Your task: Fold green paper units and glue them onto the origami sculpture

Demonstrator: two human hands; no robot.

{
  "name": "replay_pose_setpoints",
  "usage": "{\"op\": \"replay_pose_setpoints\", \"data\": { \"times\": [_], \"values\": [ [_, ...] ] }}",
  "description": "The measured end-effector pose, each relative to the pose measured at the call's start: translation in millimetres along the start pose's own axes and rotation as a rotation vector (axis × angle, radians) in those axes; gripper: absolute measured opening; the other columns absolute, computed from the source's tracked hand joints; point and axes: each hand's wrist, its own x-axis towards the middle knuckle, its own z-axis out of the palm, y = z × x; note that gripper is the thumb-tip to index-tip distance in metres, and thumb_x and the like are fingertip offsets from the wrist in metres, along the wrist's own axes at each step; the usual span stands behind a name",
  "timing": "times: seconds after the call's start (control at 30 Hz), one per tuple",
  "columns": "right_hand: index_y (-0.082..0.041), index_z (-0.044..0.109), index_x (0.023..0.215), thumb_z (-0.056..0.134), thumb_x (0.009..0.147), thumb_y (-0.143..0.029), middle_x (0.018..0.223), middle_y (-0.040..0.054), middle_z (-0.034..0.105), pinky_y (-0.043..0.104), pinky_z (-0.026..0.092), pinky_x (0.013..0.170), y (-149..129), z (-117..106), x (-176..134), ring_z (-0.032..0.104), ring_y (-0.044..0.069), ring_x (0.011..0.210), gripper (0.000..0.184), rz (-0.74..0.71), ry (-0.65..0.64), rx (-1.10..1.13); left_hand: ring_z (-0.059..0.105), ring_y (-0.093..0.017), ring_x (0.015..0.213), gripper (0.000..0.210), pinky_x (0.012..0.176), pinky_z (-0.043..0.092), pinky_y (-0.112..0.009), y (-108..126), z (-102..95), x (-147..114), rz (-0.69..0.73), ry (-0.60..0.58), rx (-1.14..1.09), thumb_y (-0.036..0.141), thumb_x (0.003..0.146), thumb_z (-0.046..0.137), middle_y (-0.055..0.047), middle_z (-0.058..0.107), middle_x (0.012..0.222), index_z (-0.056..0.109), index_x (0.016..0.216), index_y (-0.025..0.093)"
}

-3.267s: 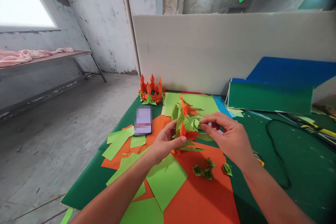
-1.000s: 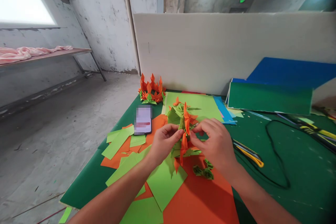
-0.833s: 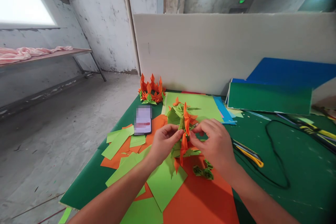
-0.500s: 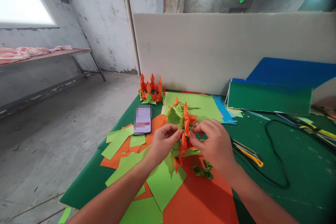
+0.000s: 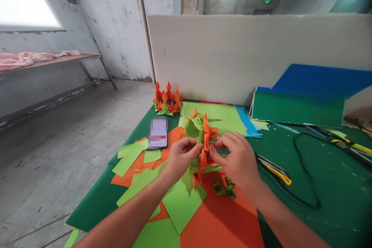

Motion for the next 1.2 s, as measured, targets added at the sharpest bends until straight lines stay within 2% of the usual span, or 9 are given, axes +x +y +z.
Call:
{"op": "replay_pose_setpoints", "data": {
  "times": [0.5,0.73,0.83,1.03,1.1,1.2],
  "values": [
    [-0.021,0.048,0.065,0.060,0.080,-0.020,0.065,0.0003,0.057,0.031,0.035,0.064,-2,0,0,0.050,0.018,0.069,0.019,0.008,0.008,0.018,0.052,-0.008,0.063,0.030,0.060,0.042,-0.021,-1,-0.8,0,-0.008,0.003,-0.026,0.037,0.061,0.081,0.001,0.061,0.069,0.067,0.073,0.014],
    [-0.021,0.053,0.072,0.058,0.083,-0.026,0.070,0.0007,0.057,0.032,0.035,0.066,4,4,2,0.049,0.018,0.070,0.014,0.006,-0.052,-0.008,0.055,-0.008,0.064,0.030,0.061,0.043,-0.020,0,-0.6,4,-0.066,0.013,-0.086,0.037,0.062,0.081,0.001,0.065,0.073,0.069,0.078,0.015],
    [-0.022,0.055,0.079,0.056,0.087,-0.032,0.073,0.0010,0.057,0.033,0.036,0.069,6,0,5,0.050,0.019,0.071,0.013,0.007,-0.016,0.020,0.056,-0.008,0.063,0.034,0.058,0.043,-0.019,3,-3.3,6,-0.104,0.036,-0.146,0.038,0.060,0.082,0.000,0.066,0.076,0.069,0.083,0.016],
    [-0.022,0.052,0.075,0.052,0.090,-0.039,0.072,0.0013,0.056,0.032,0.036,0.067,20,-17,14,0.049,0.018,0.070,0.023,0.043,0.030,-0.038,0.057,-0.007,0.063,0.038,0.057,0.043,-0.019,3,-10.6,10,-0.147,0.055,-0.227,0.037,0.063,0.082,0.000,0.066,0.080,0.068,0.093,0.019],
    [-0.022,0.052,0.078,0.049,0.091,-0.042,0.075,0.0024,0.059,0.030,0.038,0.064,27,-23,16,0.052,0.018,0.072,0.025,0.111,-0.028,0.011,0.056,-0.007,0.062,0.036,0.056,0.042,-0.019,3,-11.5,10,-0.132,0.054,-0.257,0.035,0.064,0.081,0.001,0.065,0.080,0.068,0.094,0.020],
    [-0.022,0.057,0.093,0.049,0.091,-0.046,0.088,0.0041,0.065,0.027,0.045,0.060,35,-29,17,0.060,0.018,0.076,0.025,0.216,-0.230,0.217,0.055,-0.006,0.060,0.034,0.054,0.040,-0.018,5,-11.3,10,-0.110,0.039,-0.294,0.034,0.067,0.080,0.002,0.064,0.079,0.067,0.097,0.022]
  ]
}}
